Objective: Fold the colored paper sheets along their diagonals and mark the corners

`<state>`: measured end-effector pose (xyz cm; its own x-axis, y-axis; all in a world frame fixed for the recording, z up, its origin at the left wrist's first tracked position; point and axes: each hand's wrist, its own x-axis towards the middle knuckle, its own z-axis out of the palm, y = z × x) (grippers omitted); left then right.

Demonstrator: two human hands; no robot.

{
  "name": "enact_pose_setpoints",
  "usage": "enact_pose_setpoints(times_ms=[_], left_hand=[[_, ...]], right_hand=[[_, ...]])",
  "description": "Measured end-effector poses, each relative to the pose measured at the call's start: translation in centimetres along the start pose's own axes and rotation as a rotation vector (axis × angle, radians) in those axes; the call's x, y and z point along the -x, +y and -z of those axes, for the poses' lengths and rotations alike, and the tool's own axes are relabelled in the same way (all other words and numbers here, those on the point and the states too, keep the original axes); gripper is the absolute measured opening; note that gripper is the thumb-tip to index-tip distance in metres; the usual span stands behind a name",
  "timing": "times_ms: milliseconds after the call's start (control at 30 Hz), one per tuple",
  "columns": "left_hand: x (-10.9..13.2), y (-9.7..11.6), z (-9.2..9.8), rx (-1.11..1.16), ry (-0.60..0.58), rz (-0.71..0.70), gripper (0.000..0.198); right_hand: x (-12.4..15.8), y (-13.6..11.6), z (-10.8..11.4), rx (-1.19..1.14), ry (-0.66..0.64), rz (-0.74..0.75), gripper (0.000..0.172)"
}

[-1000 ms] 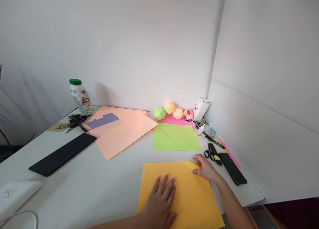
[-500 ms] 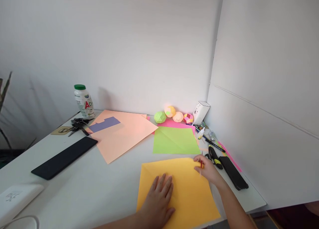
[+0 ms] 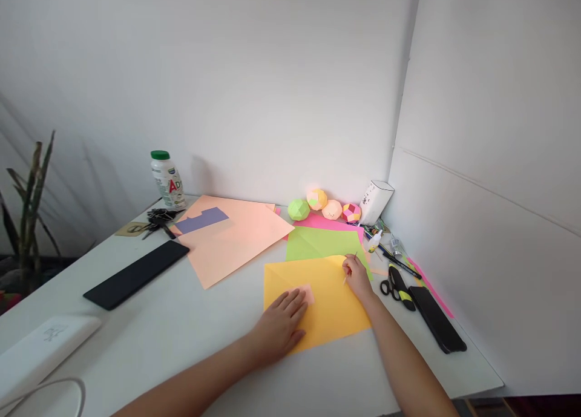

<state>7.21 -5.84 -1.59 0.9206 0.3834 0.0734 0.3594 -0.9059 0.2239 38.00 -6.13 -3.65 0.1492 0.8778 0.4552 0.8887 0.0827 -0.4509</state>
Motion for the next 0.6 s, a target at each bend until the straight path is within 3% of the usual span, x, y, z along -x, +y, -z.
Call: enact_pose_setpoints(times_ms=[200,267,400,467,600], left_hand=[[4.6,-0.9,2.0,0.140,-0.070,-0.102,0.052],[5.2,-1.7,3.0,0.268,-0.033,-0.151,0.044],[4.5,-3.5,3.6,0.490,0.120,-0.214,0.036],[3.9,-4.1,3.1,0.532,0.149,-0.207,0.038],[3.6,-4.5,1.7,0.618,0.228,-0.159,0.033]], right_hand=[[0.1,0.8,-0.5,0.039,0.034,0.036,0.030],[0.0,0.7,-0.6,0.046,0.051,0.049,0.030],[-0.3,0.1,-0.3,0.065,0.094,0.072,0.026],[-0.5,-0.5,0.4,0.079,0.121,0.083,0.012],[-0.2,-3.5,1.6,0.097,0.180,0.117,0.010]])
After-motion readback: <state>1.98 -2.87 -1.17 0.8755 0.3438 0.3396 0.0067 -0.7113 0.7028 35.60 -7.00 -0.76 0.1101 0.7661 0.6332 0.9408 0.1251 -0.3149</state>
